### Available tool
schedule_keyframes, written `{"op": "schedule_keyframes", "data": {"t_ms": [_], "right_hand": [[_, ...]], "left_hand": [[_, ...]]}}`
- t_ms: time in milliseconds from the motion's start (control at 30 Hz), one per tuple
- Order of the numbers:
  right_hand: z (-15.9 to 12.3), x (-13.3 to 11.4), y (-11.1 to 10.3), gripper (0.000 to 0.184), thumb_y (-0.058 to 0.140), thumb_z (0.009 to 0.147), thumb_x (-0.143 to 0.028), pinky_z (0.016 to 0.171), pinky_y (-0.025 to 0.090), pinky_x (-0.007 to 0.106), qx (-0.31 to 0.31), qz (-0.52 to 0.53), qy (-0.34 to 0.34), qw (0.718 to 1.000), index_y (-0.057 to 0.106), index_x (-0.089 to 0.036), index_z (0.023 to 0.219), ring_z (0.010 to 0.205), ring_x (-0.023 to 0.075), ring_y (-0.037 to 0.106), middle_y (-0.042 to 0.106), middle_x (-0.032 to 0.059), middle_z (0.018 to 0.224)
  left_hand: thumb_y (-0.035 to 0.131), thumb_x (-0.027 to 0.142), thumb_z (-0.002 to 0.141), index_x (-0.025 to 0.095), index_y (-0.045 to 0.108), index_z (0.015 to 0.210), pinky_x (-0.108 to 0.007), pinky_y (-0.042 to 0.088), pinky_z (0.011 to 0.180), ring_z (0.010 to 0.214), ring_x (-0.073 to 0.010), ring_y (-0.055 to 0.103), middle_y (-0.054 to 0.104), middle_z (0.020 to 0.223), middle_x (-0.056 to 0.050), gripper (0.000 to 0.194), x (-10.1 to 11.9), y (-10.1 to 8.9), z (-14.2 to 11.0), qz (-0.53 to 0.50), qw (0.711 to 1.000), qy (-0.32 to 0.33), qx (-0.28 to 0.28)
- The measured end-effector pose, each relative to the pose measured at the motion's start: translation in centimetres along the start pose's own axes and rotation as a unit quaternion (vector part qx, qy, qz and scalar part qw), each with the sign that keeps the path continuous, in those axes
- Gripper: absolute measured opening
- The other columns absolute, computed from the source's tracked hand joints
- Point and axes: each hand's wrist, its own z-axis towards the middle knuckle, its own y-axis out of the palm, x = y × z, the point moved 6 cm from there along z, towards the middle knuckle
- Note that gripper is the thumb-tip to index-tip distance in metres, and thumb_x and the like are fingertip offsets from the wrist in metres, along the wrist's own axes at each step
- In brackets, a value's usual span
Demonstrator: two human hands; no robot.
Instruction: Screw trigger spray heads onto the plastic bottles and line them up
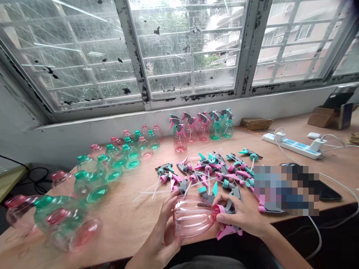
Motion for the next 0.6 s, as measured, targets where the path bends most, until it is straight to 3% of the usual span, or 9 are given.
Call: {"op": "schedule_keyframes", "data": {"t_ms": [100, 267, 433, 600], "right_hand": [[0.00, 0.15, -0.06, 0.046, 0.075, 0.078, -0.067, 0.089, 0.049, 0.040, 0.001, -0.012, 0.005, 1.000, 0.071, -0.023, 0.094, 0.093, 0.0272, 0.056, 0.060, 0.0026, 0.090], [0.02, 0.16, -0.06, 0.042, 0.076, 0.079, -0.063, 0.088, 0.048, 0.039, -0.001, -0.001, 0.002, 1.000, 0.070, -0.023, 0.092, 0.090, 0.0260, 0.056, 0.059, 0.0011, 0.087], [0.05, 0.31, -0.01, 0.040, 0.078, 0.078, -0.060, 0.088, 0.046, 0.038, -0.006, 0.003, -0.001, 1.000, 0.070, -0.024, 0.093, 0.092, 0.0259, 0.054, 0.059, 0.0010, 0.089], [0.06, 0.46, 0.03, 0.040, 0.078, 0.079, -0.060, 0.089, 0.045, 0.039, -0.011, 0.008, 0.000, 1.000, 0.070, -0.024, 0.094, 0.092, 0.0263, 0.053, 0.059, 0.0017, 0.090]], "left_hand": [[0.054, 0.030, 0.104, 0.039, 0.025, 0.159, -0.050, 0.026, 0.126, 0.159, -0.0348, 0.011, 0.008, 0.173, -0.006, 0.063, -0.08, -0.01, 0.01, -0.017, 1.000, -0.004, -0.003], [0.059, 0.029, 0.102, 0.040, 0.009, 0.162, -0.049, 0.026, 0.126, 0.159, -0.0328, 0.009, 0.007, 0.174, -0.007, 0.078, -0.24, 0.33, 0.10, -0.055, 0.997, -0.019, -0.047], [0.060, 0.030, 0.102, 0.039, 0.004, 0.163, -0.049, 0.025, 0.125, 0.160, -0.0316, 0.006, 0.013, 0.173, -0.008, 0.083, 0.12, 0.25, 0.20, -0.036, 0.998, -0.040, -0.041], [0.063, 0.020, 0.097, 0.036, 0.010, 0.162, -0.050, 0.027, 0.125, 0.158, -0.0359, 0.015, 0.009, 0.172, -0.009, 0.085, -0.07, -0.12, 0.21, 0.001, 0.999, -0.022, -0.043]]}}
